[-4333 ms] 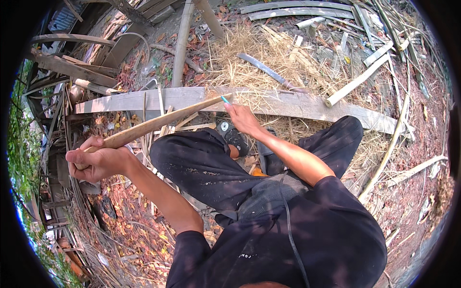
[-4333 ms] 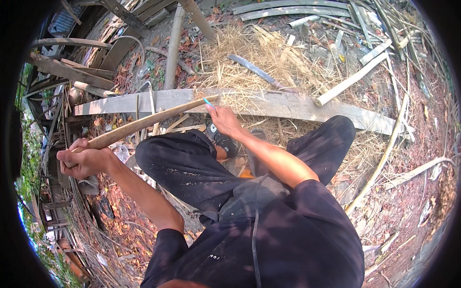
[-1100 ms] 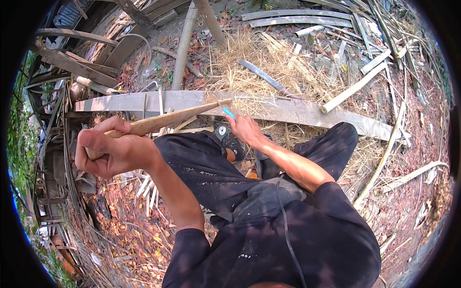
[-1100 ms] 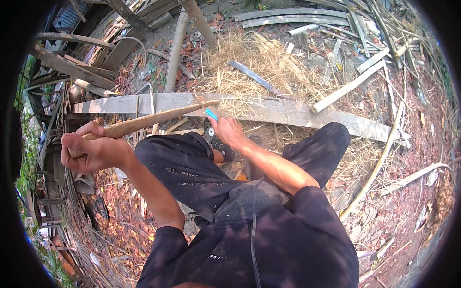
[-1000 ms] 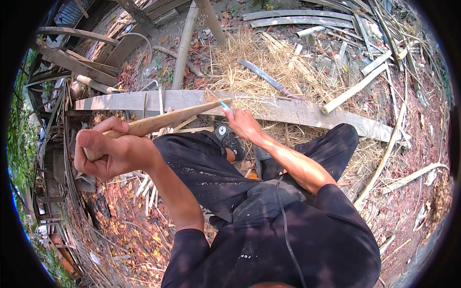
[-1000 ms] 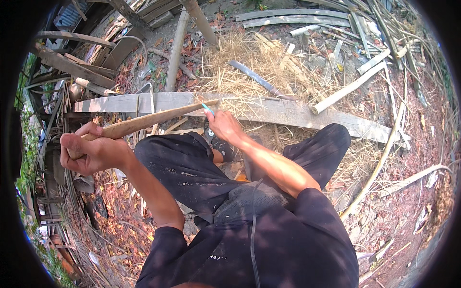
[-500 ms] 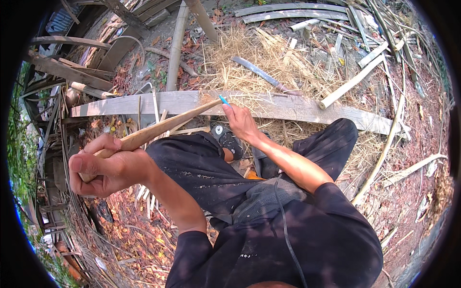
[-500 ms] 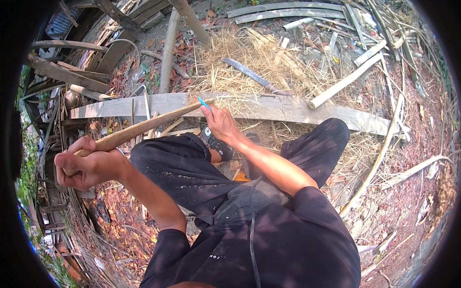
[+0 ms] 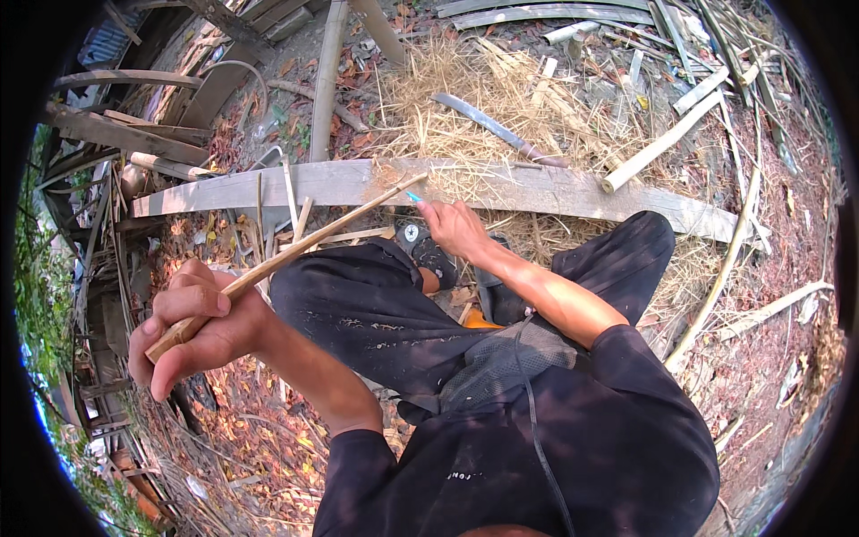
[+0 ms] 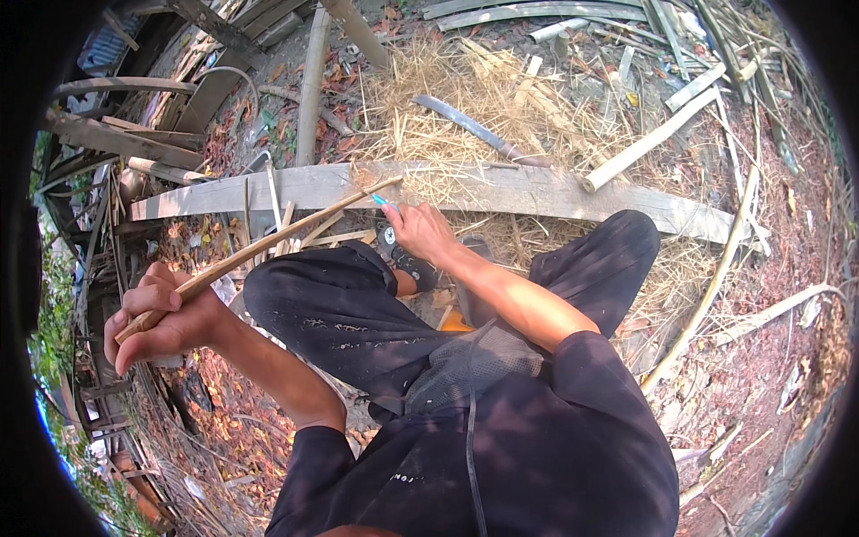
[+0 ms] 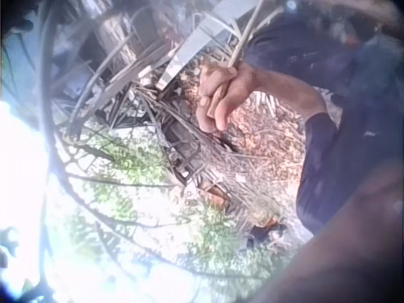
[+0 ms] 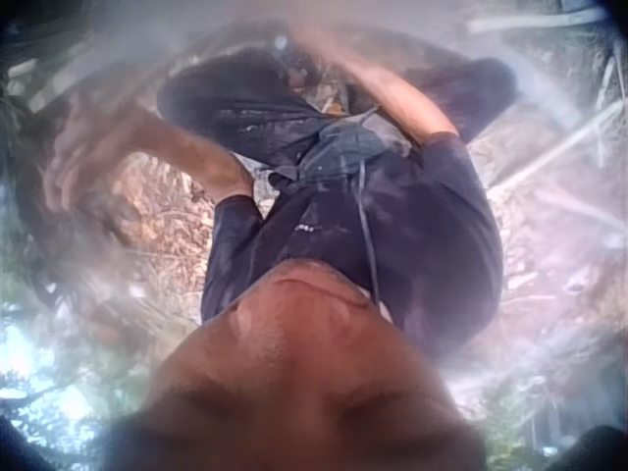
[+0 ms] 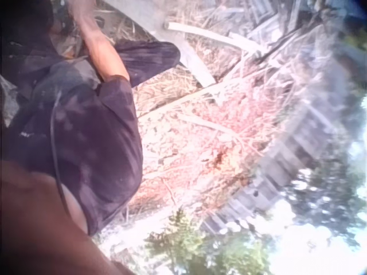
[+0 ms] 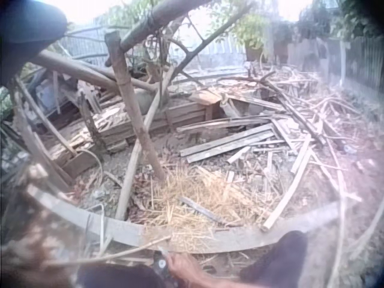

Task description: The person sits on the ground and uses a small knife to shave and shape a piece of wood. They hold the wood in their left hand and carefully scrape the surface with the knife in their right hand, removing thin strips of wood.

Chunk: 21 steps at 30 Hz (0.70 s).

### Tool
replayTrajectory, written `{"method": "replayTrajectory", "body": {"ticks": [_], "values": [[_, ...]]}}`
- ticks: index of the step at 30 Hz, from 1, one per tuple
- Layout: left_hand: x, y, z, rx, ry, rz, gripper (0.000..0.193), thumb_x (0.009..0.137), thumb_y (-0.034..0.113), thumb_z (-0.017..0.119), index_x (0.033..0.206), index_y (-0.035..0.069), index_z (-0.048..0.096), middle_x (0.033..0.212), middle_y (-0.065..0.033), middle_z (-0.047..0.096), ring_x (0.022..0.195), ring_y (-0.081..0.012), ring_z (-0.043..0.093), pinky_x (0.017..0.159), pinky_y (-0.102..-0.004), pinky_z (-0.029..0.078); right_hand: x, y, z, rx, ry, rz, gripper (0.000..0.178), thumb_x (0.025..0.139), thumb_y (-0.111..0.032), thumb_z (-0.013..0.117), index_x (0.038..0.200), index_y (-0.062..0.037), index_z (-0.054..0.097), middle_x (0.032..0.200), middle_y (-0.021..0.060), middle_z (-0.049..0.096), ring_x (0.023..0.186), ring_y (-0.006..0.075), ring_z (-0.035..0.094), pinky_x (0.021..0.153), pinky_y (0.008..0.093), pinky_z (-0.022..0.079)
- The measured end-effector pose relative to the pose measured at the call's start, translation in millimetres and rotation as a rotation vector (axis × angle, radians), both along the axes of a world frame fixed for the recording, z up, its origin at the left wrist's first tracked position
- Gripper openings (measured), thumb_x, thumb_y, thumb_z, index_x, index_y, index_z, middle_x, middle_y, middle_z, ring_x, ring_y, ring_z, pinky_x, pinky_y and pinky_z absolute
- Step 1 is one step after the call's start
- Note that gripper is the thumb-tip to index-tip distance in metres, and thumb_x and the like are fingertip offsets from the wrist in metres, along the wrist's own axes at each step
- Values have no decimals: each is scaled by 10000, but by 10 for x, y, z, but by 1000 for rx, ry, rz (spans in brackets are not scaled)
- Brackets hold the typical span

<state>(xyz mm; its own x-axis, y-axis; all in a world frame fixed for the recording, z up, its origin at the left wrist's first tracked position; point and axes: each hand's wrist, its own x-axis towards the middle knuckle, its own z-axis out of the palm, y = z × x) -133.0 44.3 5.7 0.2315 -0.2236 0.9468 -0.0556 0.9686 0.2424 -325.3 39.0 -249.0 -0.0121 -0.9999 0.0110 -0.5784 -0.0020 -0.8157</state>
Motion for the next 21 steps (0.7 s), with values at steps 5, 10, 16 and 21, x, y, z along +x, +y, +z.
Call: {"method": "replayTrajectory", "body": {"ticks": [5,10,16,21], "values": [[-5,-1,39,30,2,100,419,924,560,307,918,143,341,404,-8,332,324,-64,193,343,-195,142,78,-63,-256,103,116,-94,617,946,-459,323,821,61,632,798,355,584,809,494,588,758,514,483],[-330,68,59,-53,-104,71,384,949,491,339,908,109,332,379,-24,348,306,-73,248,313,-197,200,-325,-258,-916,287,124,-159,701,950,-491,241,889,94,621,788,342,589,864,498,576,816,489,468],[-52,35,53,1,-35,116,364,949,484,342,920,121,340,381,-24,346,315,-64,249,329,-190,242,109,5,124,28,-160,-18,566,957,-435,349,826,44,622,717,323,578,751,470,593,694,489,484],[-55,112,22,35,18,266,371,948,495,340,912,126,331,385,-23,345,323,-67,243,361,-204,323,73,1,-61,55,0,-29,598,962,-425,347,711,59,593,632,298,564,617,450,584,589,509,457]]}}
